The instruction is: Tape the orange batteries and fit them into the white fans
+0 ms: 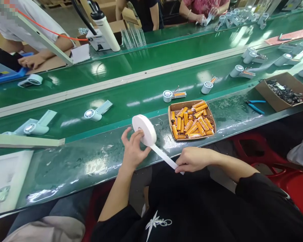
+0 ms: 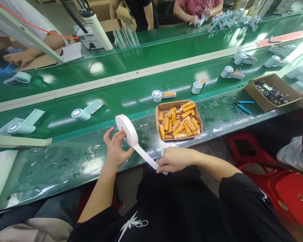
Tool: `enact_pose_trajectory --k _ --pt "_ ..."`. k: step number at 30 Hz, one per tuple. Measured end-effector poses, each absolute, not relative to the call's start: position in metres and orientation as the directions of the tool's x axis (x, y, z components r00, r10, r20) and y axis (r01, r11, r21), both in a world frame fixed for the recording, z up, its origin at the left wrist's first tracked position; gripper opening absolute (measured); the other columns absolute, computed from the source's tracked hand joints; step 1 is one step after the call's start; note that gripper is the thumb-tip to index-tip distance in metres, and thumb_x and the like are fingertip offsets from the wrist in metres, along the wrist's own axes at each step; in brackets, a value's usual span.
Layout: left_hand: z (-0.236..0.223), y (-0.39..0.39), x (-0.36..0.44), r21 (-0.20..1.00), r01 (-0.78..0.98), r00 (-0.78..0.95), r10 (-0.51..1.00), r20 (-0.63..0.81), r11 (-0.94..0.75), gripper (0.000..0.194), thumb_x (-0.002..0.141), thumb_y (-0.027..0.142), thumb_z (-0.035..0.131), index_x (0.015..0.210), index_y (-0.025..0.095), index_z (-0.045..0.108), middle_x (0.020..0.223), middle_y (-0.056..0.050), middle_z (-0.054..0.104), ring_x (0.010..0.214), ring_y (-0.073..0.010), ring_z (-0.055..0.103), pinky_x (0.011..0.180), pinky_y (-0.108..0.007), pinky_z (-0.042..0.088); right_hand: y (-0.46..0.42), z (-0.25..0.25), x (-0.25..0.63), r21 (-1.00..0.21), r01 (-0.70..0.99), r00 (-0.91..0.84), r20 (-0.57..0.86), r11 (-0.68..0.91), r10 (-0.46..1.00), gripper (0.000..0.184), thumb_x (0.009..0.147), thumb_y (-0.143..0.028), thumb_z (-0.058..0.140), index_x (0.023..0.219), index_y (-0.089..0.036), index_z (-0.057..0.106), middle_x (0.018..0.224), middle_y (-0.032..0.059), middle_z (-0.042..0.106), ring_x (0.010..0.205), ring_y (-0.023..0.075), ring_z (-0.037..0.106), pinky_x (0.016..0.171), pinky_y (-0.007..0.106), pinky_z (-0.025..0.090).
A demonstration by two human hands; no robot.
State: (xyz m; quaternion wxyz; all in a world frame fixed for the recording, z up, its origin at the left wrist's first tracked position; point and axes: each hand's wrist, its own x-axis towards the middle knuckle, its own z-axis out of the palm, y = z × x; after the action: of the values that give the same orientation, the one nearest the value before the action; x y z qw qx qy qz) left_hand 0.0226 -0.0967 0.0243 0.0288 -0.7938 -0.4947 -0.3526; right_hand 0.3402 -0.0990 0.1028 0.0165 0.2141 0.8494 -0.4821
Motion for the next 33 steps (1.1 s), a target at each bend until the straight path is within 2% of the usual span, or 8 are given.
enact_pose_trajectory --k 3,6,9,12,16,20,25,33 --pt "0.008 -0.105 0.015 0.375 0.811 0.153 0.781 0.605 -0.449 0.05 0.089 0.037 0.08 0.132 0.026 0.059 0.131 -0.014 0.071 0.148 -0.0426 0.051 0.123 -0.065 0.041 -0.074 0.107 0.382 -0.657 0.534 -0.818 -0.245 0.532 0.52 0.029 0.109 -0.045 0.065 0.109 -0.027 0.087 0.092 0.0052 0.085 0.08 0.022 0.078 0.075 0.03 0.054" --pt "-0.004 -0.116 0.02 0.427 0.794 0.097 0.783 0.615 -0.433 0.049 0.09 0.037 0.079 0.132 0.026 0.058 0.128 -0.013 0.071 0.141 -0.0405 0.055 0.12 -0.063 0.045 -0.024 0.108 0.43 -0.456 0.746 -0.555 -0.024 0.485 0.831 0.036 0.111 -0.034 0.057 0.137 -0.024 0.08 0.13 0.0106 0.083 0.117 0.0288 0.077 0.105 0.04 0.058" --pt "-0.009 -0.122 0.033 0.434 0.775 0.13 0.788 0.602 -0.46 0.05 0.088 0.037 0.081 0.131 0.026 0.059 0.127 -0.013 0.071 0.14 -0.0409 0.055 0.118 -0.064 0.046 0.024 0.101 0.462 -0.214 0.854 -0.488 -0.016 0.473 0.873 0.047 0.104 -0.02 0.056 0.148 -0.02 0.073 0.143 0.0127 0.077 0.135 0.0326 0.067 0.116 0.048 0.054" --pt "-0.007 -0.121 0.045 0.417 0.761 0.189 0.785 0.59 -0.497 0.05 0.087 0.036 0.081 0.131 0.026 0.059 0.128 -0.014 0.072 0.141 -0.0413 0.054 0.117 -0.065 0.048 0.049 0.091 0.474 -0.144 0.846 -0.529 -0.11 0.513 0.841 0.049 0.096 -0.013 0.061 0.142 -0.021 0.077 0.134 0.0127 0.081 0.136 0.0349 0.066 0.116 0.054 0.055" --pt "0.001 -0.118 0.053 0.408 0.739 0.211 0.759 0.616 -0.536 0.051 0.088 0.035 0.081 0.133 0.026 0.06 0.128 -0.013 0.073 0.139 -0.0404 0.055 0.115 -0.062 0.049 0.042 0.093 0.477 -0.578 0.737 -0.3 0.187 0.352 0.936 0.041 0.1 -0.029 0.07 0.141 -0.026 0.077 0.127 0.0097 0.081 0.121 0.031 0.075 0.112 0.053 0.062" --pt "0.009 -0.119 0.06 0.378 0.731 0.267 0.749 0.607 -0.567 0.051 0.087 0.033 0.08 0.135 0.027 0.064 0.126 -0.012 0.075 0.13 -0.0386 0.059 0.112 -0.059 0.048 0.008 0.101 0.457 -0.937 0.21 -0.006 0.285 0.28 0.959 0.062 0.087 -0.062 0.089 0.14 -0.034 0.07 0.126 0.0039 0.077 0.106 0.0241 0.08 0.092 0.043 0.072" --pt "0.016 -0.125 0.076 0.287 0.762 0.382 0.761 0.525 -0.581 0.052 0.087 0.033 0.083 0.138 0.031 0.074 0.123 -0.011 0.079 0.118 -0.0361 0.06 0.109 -0.055 0.047 -0.042 0.098 0.401 -0.982 -0.047 0.063 0.178 0.181 0.982 0.061 0.069 -0.074 0.099 0.096 -0.026 0.071 0.11 0.0051 0.082 0.098 0.0277 0.084 0.086 0.045 0.076" --pt "0.028 -0.132 0.085 0.275 0.716 0.498 0.746 0.442 -0.641 0.056 0.094 0.031 0.081 0.149 0.039 0.071 0.124 -0.007 0.08 0.116 -0.0333 0.059 0.11 -0.051 0.046 -0.084 0.088 0.362 -0.934 0.256 0.166 0.295 0.248 0.941 0.038 0.092 -0.064 0.085 0.109 -0.031 0.088 0.109 0.0046 0.087 0.103 0.0328 0.085 0.101 0.052 0.072"
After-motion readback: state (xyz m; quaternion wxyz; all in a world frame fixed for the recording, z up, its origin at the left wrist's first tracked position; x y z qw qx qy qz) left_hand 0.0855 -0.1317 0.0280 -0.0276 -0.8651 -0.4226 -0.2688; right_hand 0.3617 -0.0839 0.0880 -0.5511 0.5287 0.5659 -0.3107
